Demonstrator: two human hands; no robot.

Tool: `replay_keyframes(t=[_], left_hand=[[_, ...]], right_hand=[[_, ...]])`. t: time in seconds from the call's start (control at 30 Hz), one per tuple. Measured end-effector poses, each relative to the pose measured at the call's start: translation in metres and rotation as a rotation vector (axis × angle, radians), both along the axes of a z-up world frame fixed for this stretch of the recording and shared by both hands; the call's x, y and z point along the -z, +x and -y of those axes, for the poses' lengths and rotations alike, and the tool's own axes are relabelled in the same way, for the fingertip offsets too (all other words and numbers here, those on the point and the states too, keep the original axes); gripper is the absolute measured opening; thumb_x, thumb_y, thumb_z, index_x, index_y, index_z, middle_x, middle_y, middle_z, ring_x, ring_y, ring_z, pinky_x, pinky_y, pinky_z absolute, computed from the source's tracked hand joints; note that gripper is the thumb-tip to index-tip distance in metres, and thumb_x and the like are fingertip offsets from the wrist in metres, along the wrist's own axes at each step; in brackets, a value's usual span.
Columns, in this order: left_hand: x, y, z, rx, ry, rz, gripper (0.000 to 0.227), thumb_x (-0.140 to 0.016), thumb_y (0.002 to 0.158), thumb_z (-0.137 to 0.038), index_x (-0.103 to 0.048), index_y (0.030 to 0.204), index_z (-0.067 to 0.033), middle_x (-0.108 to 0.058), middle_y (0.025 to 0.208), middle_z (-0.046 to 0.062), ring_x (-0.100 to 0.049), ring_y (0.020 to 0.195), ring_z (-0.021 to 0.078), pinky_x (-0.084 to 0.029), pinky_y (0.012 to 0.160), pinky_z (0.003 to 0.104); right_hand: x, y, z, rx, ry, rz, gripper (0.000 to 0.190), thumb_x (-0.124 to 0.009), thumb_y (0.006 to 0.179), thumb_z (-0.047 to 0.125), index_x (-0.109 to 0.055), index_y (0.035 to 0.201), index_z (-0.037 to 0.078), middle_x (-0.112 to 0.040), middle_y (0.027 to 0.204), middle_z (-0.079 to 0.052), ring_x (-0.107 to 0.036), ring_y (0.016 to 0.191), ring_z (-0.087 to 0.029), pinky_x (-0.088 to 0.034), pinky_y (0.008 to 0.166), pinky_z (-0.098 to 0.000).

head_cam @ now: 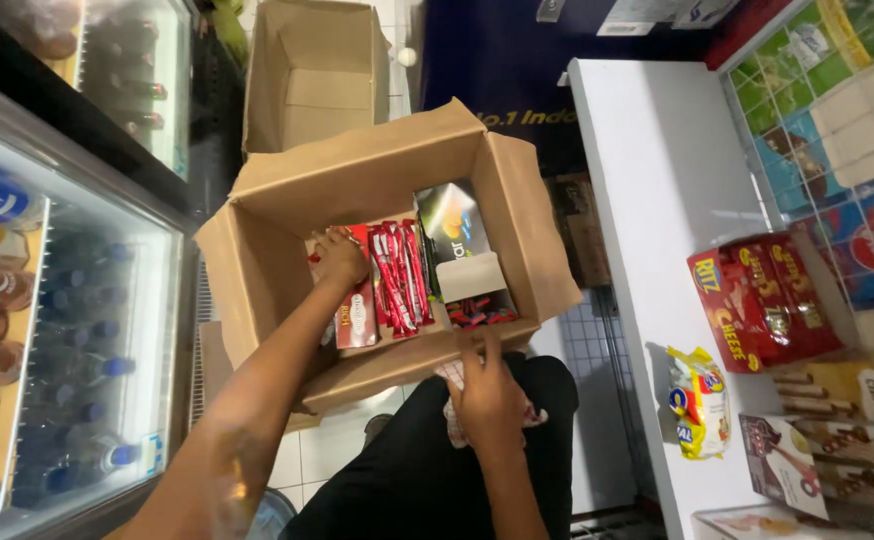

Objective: Restocking and organizing various snacks and candies from a cardboard box onto store shelves.

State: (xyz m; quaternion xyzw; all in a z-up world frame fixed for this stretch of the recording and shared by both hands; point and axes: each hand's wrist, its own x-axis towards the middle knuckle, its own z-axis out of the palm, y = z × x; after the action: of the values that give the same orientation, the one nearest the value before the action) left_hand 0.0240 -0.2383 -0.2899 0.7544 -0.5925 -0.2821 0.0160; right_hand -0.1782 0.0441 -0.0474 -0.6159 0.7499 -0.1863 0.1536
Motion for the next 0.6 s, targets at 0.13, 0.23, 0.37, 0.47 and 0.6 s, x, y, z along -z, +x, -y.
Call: replay_keyframes(t=[0.13,0.23,0.37,0.47,0.6], left_hand=[[-0.124,-0.020,-0.049,0.389,-0.025,0.069,0.077,-0.069,0.090,-0.035,-0.035,0.152,-0.0040,-0.022,0.163,0.030,-0.034,0.145,0.0441,-0.038,0.111,0.055],[-0.188,0.003,-0.109,0.683,0.044,-0.219,0.074,-0.070,0.091,-0.044,-0.048,0.151,-0.0081,-0.061,0.143,0.022,-0.060,0.130,0.0379,-0.046,0.109,0.048],[-0.245,0.024,-0.200,0.774,-0.008,-0.427,0.102,-0.088,0.065,-0.039,-0.042,0.153,-0.0141,-0.063,0.136,0.015,-0.063,0.123,0.0330,-0.045,0.105,0.044],[-0.219,0.036,-0.241,0.839,-0.087,-0.084,0.107,-0.090,0.061,-0.028,-0.039,0.154,-0.0166,-0.059,0.142,0.017,-0.054,0.131,0.0395,-0.035,0.101,0.054],[-0.173,0.037,-0.256,0.658,-0.156,0.006,0.063,-0.064,0.087,-0.010,-0.049,0.146,-0.0273,-0.068,0.131,0.011,-0.066,0.117,0.0327,-0.048,0.106,0.046]], right_hand=[[0.028,0.007,-0.014,0.013,-0.079,-0.016,0.070,-0.084,0.070,0.018,-0.057,0.134,0.015,-0.051,0.137,-0.017,-0.066,0.099,-0.042,-0.056,0.078,-0.0489],[0.027,0.009,-0.015,0.038,-0.052,-0.014,0.054,-0.083,0.074,0.016,-0.062,0.123,0.016,-0.057,0.133,-0.011,-0.067,0.097,-0.038,-0.056,0.075,-0.0486],[0.036,0.006,-0.019,0.044,-0.133,-0.041,0.051,-0.081,0.071,0.012,-0.066,0.120,0.018,-0.062,0.124,-0.006,-0.068,0.096,-0.033,-0.056,0.076,-0.0460],[0.032,0.007,-0.019,0.005,-0.315,-0.029,0.045,-0.079,0.074,0.011,-0.065,0.116,0.016,-0.064,0.120,-0.003,-0.069,0.099,-0.030,-0.056,0.077,-0.0438],[0.032,0.003,-0.024,-0.047,-0.299,0.000,0.041,-0.081,0.076,0.013,-0.064,0.114,0.014,-0.062,0.119,-0.006,-0.067,0.097,-0.032,-0.056,0.075,-0.0445]])
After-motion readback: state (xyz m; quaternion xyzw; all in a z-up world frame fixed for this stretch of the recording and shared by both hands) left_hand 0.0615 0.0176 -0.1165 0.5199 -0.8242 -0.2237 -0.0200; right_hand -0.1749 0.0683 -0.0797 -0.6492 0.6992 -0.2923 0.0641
